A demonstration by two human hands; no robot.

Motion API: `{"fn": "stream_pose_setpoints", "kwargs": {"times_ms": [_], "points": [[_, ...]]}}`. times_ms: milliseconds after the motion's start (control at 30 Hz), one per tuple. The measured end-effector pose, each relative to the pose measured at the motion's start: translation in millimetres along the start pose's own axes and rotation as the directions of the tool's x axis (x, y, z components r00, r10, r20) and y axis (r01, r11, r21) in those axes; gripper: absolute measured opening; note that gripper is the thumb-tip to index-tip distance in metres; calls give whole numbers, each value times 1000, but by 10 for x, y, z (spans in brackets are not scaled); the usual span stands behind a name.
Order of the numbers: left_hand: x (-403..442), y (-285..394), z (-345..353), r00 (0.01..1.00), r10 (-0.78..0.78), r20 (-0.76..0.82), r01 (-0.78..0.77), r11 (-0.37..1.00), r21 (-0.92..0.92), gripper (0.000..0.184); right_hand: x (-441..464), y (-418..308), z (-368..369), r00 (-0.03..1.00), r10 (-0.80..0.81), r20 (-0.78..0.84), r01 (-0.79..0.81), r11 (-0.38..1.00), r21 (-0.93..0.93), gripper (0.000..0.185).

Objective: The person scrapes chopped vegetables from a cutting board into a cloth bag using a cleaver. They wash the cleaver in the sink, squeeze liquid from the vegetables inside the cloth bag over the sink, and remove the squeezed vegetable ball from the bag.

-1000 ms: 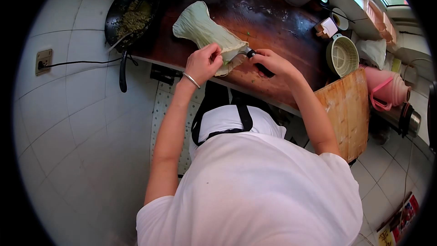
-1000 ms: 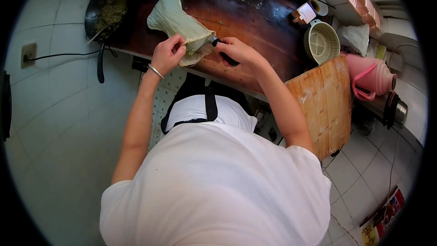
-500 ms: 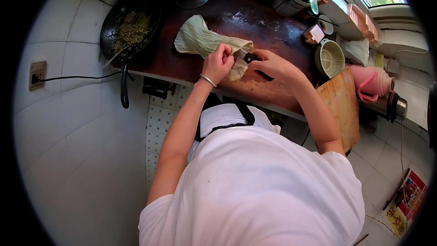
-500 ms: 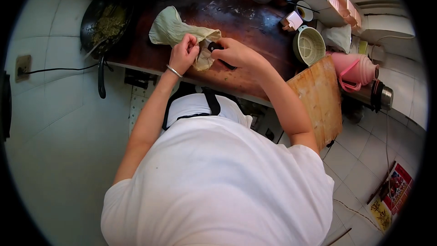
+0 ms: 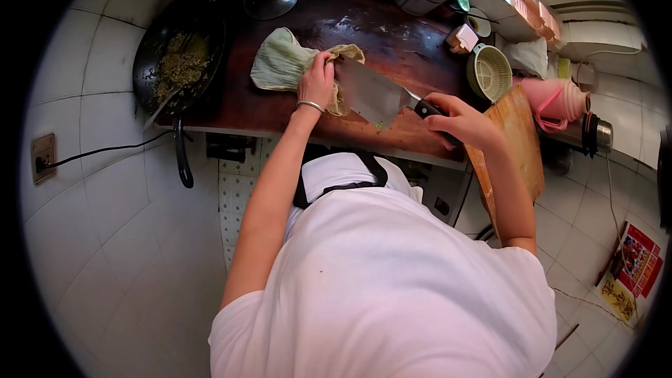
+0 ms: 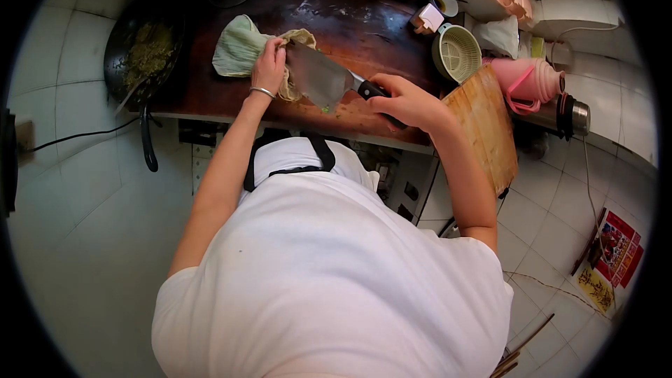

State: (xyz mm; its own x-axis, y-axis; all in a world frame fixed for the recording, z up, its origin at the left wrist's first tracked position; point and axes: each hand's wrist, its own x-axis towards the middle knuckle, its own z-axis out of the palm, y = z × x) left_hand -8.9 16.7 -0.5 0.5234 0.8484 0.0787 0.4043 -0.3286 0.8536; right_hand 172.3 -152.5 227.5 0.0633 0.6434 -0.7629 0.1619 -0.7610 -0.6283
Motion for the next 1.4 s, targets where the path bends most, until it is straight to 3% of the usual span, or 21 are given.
{"fn": "stream_pose_setpoints", "kwargs": {"times_ms": [167,233,300,367,433,500,533,567,600,633,700,767,833,900,1033,1100,1233,1300,1400], "points": [[231,-466,-112,995,-91,39,91,996,9,18,-369,266,-104,999,-12,-31,14,996,89,19],[345,-546,-265,977,-214,1,213,967,-137,16,-449,530,-119,992,-86,-91,98,985,140,20],[398,-487,-433,966,-251,57,255,962,-94,16,-545,744,-85,993,-74,-95,91,980,179,23],[402,-342,-479,952,-287,107,293,955,-51,16,-524,1145,-14,978,-90,-190,158,912,379,24],[312,-97,-347,977,-165,138,167,986,-5,18,-458,1483,121,966,-152,-208,239,827,508,26],[239,155,-178,949,-154,276,143,988,60,29,-330,1646,196,965,-109,-240,200,894,401,24],[193,269,-82,915,-168,366,132,984,121,36,-186,1841,252,929,-69,-364,192,930,313,20],[98,340,58,925,-81,372,-2,976,218,40,-98,1915,303,928,-61,-367,190,925,328,20],[15,428,190,924,9,383,-137,941,309,45,-2,1948,335,890,66,-451,112,927,357,18],[-78,506,297,920,13,392,-146,939,312,45,96,2007,350,831,190,-522,36,919,393,17],[-212,651,420,800,266,538,-524,747,410,55,366,2341,426,805,185,-563,82,906,415,18],[-245,493,532,773,232,591,-540,729,420,51,565,2543,436,779,177,-602,127,895,427,20],[-192,362,464,857,164,488,-388,829,402,44,726,2643,417,769,197,-608,107,898,426,21],[-64,380,162,959,106,261,-193,921,338,34,940,2825,372,764,166,-624,133,906,403,22],[261,442,-774,991,-92,-93,94,995,16,29,1326,2857,205,778,95,-621,128,944,305,24],[411,325,-1224,978,34,-204,-45,998,-51,28,1524,2747,144,798,24,-602,146,962,231,24],[569,477,-1822,908,70,-413,-110,991,-72,29,1960,2387,4,802,-52,-595,132,987,92,28],[605,603,-1944,861,102,-498,-148,987,-54,30,2123,2178,-41,802,-172,-572,118,984,-131,30],[629,502,-2007,835,7,-551,-151,965,-216,29,2303,1851,-85,867,-178,-466,136,983,-123,29]]}}
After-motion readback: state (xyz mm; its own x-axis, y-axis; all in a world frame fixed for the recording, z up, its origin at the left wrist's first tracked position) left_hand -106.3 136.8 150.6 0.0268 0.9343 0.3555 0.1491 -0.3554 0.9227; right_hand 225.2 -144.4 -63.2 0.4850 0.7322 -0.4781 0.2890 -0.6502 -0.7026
